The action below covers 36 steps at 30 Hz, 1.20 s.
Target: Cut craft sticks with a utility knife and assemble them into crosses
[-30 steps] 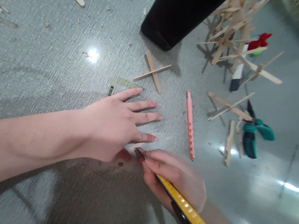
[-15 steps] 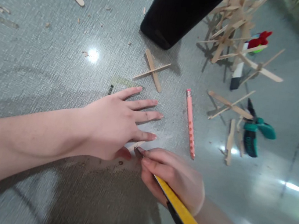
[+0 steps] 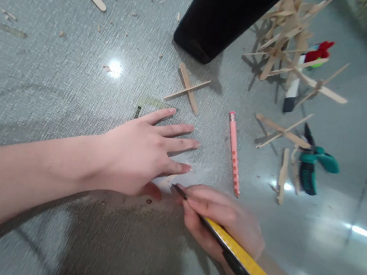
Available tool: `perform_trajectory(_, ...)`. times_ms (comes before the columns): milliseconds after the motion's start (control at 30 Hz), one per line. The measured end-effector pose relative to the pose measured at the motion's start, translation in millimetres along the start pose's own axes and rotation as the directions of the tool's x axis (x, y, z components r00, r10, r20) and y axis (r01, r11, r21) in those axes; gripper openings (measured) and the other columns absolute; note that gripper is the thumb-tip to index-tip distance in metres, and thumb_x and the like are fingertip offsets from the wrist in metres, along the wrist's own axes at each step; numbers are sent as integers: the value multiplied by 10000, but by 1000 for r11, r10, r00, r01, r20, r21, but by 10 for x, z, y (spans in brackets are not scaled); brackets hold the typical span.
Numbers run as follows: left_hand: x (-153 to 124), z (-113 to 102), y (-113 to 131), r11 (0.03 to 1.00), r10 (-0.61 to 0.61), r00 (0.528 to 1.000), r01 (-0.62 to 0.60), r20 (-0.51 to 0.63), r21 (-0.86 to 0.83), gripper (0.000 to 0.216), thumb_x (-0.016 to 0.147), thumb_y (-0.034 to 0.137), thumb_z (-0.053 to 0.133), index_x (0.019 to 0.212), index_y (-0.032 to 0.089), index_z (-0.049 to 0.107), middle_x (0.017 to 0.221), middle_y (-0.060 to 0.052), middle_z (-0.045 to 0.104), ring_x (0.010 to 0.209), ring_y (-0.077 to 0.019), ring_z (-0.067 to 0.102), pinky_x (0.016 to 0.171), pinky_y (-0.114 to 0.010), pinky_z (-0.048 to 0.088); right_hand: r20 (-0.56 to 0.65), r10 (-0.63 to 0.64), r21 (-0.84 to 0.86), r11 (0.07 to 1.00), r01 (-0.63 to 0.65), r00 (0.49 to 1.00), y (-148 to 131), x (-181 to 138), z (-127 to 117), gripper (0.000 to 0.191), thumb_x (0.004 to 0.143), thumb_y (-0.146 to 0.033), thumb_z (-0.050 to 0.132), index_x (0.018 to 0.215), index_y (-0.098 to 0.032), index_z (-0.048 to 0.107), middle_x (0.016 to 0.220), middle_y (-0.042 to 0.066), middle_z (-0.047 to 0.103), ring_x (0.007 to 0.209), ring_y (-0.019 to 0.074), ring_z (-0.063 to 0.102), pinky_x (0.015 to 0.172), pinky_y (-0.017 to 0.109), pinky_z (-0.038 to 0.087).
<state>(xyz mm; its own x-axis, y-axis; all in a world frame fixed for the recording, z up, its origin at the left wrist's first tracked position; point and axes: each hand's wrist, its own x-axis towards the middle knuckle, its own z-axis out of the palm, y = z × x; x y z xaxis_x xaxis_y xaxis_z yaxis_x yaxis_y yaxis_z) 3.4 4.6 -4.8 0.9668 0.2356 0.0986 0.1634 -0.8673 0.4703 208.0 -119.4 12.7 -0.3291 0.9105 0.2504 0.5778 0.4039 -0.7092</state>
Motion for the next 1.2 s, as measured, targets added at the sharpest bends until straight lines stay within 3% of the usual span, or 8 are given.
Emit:
perform_trajectory(200,-36,-16,69,993,20,978,6,-207,122,436,959,537,563,1003,137,730,1132,-127,737,1268,-332,609,1233,-576,313,-204,154,112,985,-133,967,68,-143,32,313,828,-35,694,1060,-241,655,863,19,760,703,168,746,593,264,624)
perform_trajectory(300,-41,-71,42,999,9,987,-3,-158,33,344,936,474,616,1005,152,716,1110,-97,725,1151,-293,653,1182,-542,371,-285,254,176,962,-210,924,80,-181,36,282,844,-58,707,1047,-251,675,863,19,765,716,183,747,621,304,635)
perform_trajectory(400,-33,-114,-10,994,60,994,-67,-87,-82,144,915,236,605,975,185,726,1106,-57,714,1059,-221,653,1115,-443,418,-304,276,195,955,-224,912,85,-186,29,251,851,-74,712,1028,-249,684,843,18,769,694,182,745,620,313,637)
perform_trajectory(500,-25,-123,-21,994,29,995,-39,-97,-107,192,914,138,570,878,209,744,999,-28,724,947,-192,636,990,-394,455,-302,260,198,958,-207,917,94,-186,14,258,845,-68,713,1033,-242,684,838,11,769,685,170,747,607,290,627)
perform_trajectory(800,-53,-96,96,991,8,996,-19,-83,-133,175,961,207,571,928,180,741,627,27,584,587,-128,525,701,-336,446,-249,183,133,979,-154,951,88,-125,-43,266,834,-39,678,1026,-222,660,865,16,764,711,154,756,616,254,614)
perform_trajectory(967,-4,-187,24,997,28,999,-29,-18,-73,204,957,244,571,1106,263,711,924,-23,699,916,-207,630,930,-438,448,-204,117,132,987,-91,972,69,-47,-75,291,834,-27,638,1034,-239,636,771,9,738,648,141,727,573,237,595)
perform_trajectory(1067,-8,-202,7,998,62,997,-61,36,-32,340,921,282,580,1249,318,661,1262,-63,651,1252,-302,531,1171,-615,276,-177,86,190,981,-51,980,79,-46,-82,325,819,-14,629,1052,-240,625,726,6,716,581,139,685,541,253,574)
perform_trajectory(1200,-41,-137,19,993,111,993,-109,41,-33,490,797,285,619,1283,340,651,1442,-40,566,1401,-325,433,1246,-670,106,-129,-10,238,970,41,992,88,-40,-87,354,805,5,597,1078,-219,605,706,-2,710,585,138,694,560,257,569)
